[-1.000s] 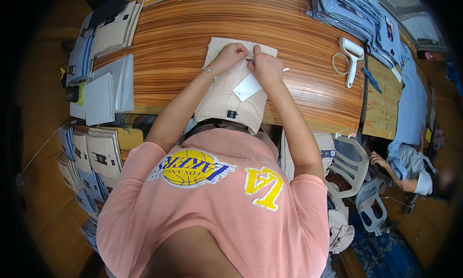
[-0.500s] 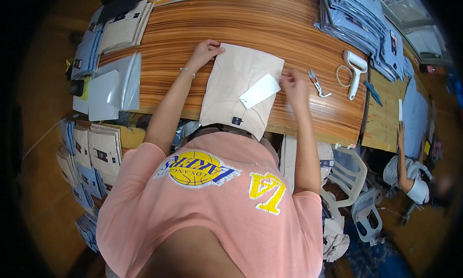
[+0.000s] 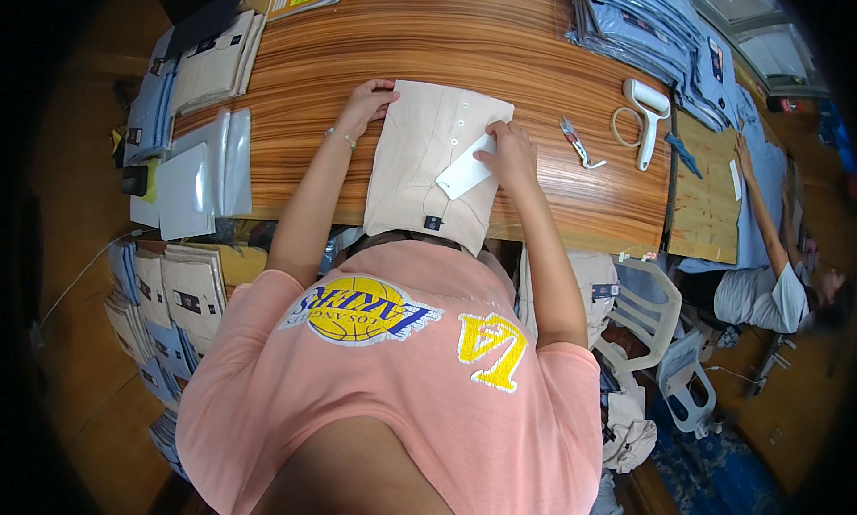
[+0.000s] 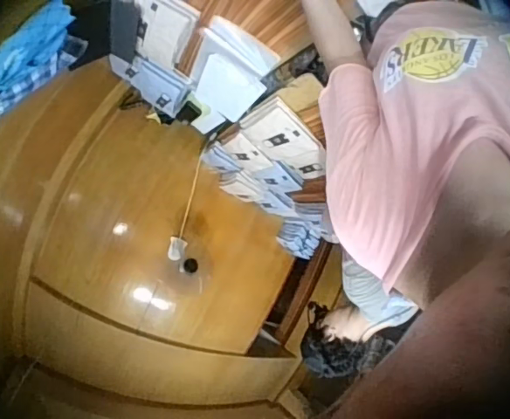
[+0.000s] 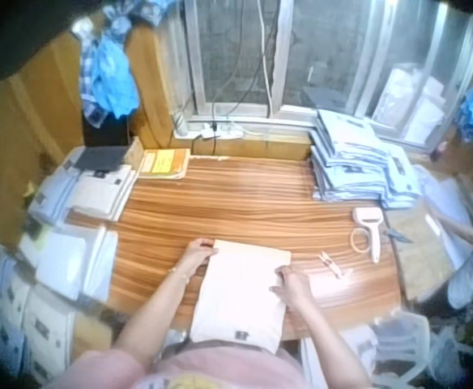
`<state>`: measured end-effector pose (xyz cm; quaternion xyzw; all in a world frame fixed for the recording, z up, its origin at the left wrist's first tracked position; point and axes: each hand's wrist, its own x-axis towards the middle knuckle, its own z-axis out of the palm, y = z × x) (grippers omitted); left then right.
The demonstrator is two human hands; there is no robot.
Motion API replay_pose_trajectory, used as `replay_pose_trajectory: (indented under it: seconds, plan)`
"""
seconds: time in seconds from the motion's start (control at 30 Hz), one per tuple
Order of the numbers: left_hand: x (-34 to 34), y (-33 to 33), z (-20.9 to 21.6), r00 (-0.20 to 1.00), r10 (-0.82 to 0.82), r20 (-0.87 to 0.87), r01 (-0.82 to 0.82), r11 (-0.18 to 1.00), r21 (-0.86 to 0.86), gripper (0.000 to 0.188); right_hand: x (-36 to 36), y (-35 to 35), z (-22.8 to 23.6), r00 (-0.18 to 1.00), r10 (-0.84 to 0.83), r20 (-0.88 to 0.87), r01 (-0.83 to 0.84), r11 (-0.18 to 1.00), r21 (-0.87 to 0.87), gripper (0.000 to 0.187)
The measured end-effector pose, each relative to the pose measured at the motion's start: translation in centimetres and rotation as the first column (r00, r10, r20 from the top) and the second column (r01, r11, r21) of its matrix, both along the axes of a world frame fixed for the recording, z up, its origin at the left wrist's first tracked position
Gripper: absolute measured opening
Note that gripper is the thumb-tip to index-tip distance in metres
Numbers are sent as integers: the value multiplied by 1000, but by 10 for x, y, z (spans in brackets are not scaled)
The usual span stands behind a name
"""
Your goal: The person folds a light-colored shirt over a cardboard insert, attaches a tag, and slides the folded garment into a plastic bag, sealing it by hand at a wooden table.
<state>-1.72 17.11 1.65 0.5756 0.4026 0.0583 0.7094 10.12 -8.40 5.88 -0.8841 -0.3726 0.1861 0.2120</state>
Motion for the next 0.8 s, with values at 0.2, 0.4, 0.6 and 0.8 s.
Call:
replay_pose_trajectory:
  seconds: [0.2, 0.4, 0.6, 0.8]
  plan:
    - [-5, -25, 19, 999, -47, 11, 18, 570, 822, 28, 12, 1, -8, 995, 5, -101, -8, 999, -33, 37]
    - [-22, -137, 59, 754, -638, -158, 485, 378, 789, 31, 15, 4, -2, 993, 45, -113, -48, 999, -25, 38]
    - [-32, -134, 48, 822, -558, -113, 445, 506, 739, 28, 23, -10, 8, 626, -36, -779, 399, 874, 279, 33]
    - [-46, -120, 39, 925, -238, 297, 256, 966, -24, 18, -31, -2, 17, 454, 26, -891, 491, 826, 275, 25]
